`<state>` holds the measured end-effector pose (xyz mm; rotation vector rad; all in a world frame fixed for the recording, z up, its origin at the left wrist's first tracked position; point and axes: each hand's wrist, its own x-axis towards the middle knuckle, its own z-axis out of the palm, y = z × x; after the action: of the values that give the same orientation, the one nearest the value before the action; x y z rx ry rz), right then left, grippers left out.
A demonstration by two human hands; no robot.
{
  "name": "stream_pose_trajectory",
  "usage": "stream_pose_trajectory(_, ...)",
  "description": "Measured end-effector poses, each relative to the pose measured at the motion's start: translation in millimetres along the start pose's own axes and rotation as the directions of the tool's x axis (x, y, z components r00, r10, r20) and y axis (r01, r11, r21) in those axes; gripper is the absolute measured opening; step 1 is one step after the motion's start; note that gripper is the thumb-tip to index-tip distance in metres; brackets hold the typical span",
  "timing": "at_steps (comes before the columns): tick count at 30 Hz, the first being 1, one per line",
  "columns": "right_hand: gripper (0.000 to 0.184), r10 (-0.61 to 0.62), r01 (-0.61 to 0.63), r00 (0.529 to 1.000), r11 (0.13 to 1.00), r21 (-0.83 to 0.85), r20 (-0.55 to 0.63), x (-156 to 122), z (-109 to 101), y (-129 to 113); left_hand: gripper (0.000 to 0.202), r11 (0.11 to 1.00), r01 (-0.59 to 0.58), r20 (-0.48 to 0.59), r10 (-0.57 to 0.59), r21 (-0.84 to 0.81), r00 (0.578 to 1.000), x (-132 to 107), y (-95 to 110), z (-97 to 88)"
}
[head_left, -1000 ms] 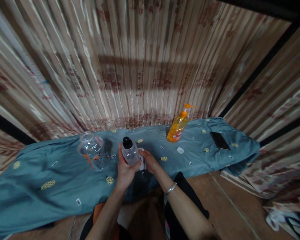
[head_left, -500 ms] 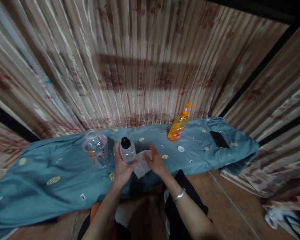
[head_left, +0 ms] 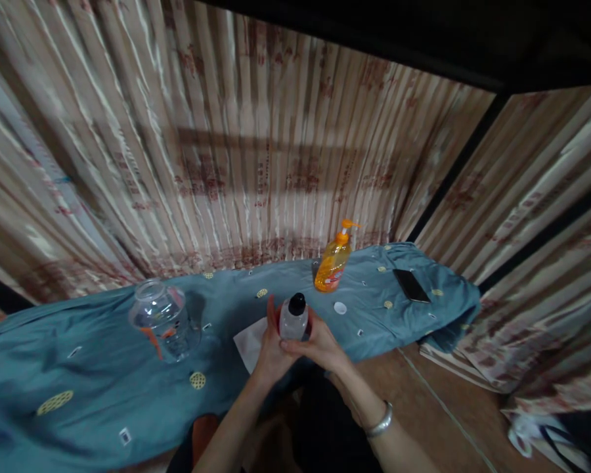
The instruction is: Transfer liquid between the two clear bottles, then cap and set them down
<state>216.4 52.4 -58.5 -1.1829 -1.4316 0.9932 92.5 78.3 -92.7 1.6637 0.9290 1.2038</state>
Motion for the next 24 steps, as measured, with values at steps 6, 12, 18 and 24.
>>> stream_pose_trajectory(6,0.047,0.06,-0.078,0.963,0.995,-0.06,-0.261,13.9,-27.9,29.0,0.1,0.999,0.035,-0.065,-0.033,0.028,0.997,10.8,-22.3,39.5)
stream_pose_trajectory(12,0.053,0.06,-0.245,0.861,0.919,-0.309,-0.505,42.0,-64.4,49.2,0.09,0.997,0.077,-0.023,-0.077,0.004,0.997,1.1,-40.9,70.1)
stream_pose_trajectory(18,0.048,0.021,-0.39,0.806,0.769,-0.506,-0.591,54.4,-94.2,52.5,0.089,0.994,0.103,0.013,-0.102,-0.022,0.995,-6.1,-46.3,78.7)
stream_pose_trajectory(24,0.047,0.005,-0.504,0.72,0.691,-0.518,-0.694,61.2,-115.1,54.2,0.087,0.993,0.113,-0.009,-0.113,-0.041,0.994,-9.2,-46.4,74.5)
